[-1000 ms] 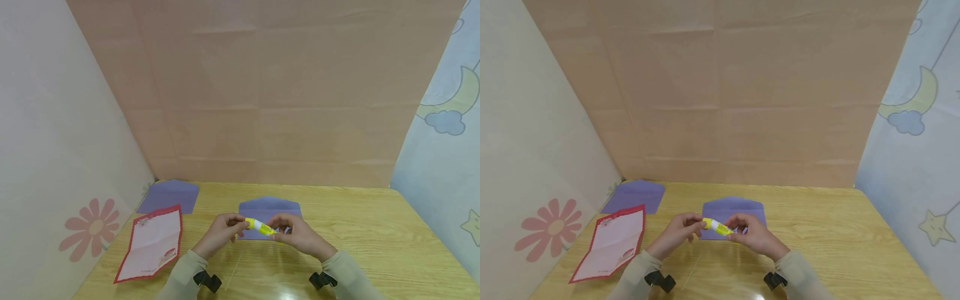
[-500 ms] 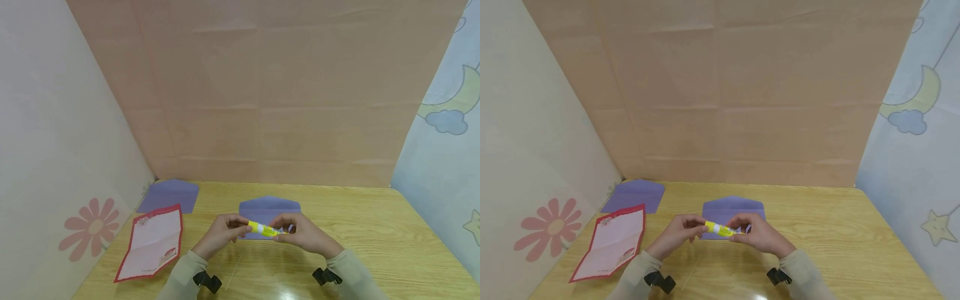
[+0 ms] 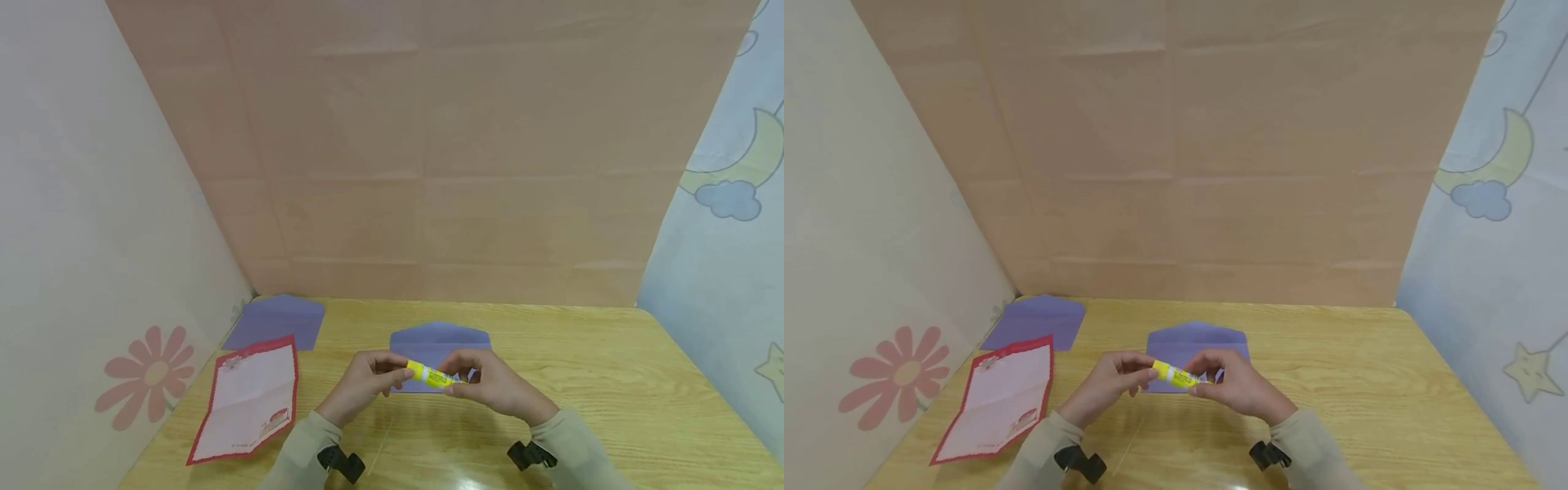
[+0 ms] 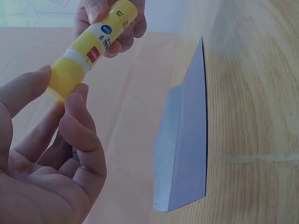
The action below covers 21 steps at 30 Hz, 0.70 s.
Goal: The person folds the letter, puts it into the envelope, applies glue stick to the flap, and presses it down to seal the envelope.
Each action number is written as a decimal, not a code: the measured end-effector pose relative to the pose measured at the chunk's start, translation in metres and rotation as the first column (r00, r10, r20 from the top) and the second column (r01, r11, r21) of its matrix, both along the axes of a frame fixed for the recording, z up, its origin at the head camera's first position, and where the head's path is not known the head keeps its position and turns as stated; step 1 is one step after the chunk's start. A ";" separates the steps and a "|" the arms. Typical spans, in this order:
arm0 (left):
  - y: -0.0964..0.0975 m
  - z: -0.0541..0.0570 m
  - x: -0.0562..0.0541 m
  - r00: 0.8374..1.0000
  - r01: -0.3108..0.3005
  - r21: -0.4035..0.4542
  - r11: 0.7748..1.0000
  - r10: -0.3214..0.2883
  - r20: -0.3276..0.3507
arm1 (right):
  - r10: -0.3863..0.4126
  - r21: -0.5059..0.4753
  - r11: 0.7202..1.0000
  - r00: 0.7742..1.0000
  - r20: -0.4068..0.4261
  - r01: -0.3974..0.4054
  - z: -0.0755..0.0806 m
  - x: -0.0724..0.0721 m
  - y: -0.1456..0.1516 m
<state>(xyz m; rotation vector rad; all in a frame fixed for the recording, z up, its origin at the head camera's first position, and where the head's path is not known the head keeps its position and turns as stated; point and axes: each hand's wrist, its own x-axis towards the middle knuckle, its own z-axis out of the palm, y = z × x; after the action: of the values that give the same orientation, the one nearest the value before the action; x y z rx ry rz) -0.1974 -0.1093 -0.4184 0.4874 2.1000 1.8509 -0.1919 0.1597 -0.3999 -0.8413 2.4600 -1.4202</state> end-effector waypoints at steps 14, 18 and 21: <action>0.002 -0.003 0.002 1.000 0.000 -0.037 0.999 0.000 -0.019 | 0.041 -0.005 0.999 0.999 0.025 -0.041 -0.001 0.002 -0.002; 0.001 -0.003 0.002 1.000 -0.001 -0.045 0.999 0.001 -0.014 | 0.043 0.002 0.999 0.999 0.030 -0.044 0.000 0.003 -0.003; 0.002 -0.003 0.001 1.000 -0.003 -0.050 0.999 0.002 -0.020 | 0.040 0.013 0.999 0.999 0.032 -0.041 0.001 0.002 -0.003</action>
<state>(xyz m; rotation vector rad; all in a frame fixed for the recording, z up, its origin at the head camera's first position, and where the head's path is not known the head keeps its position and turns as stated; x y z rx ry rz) -0.1968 -0.1077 -0.4211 0.4928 2.1553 1.7972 -0.1902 0.1571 -0.3986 -0.8543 2.4134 -1.3902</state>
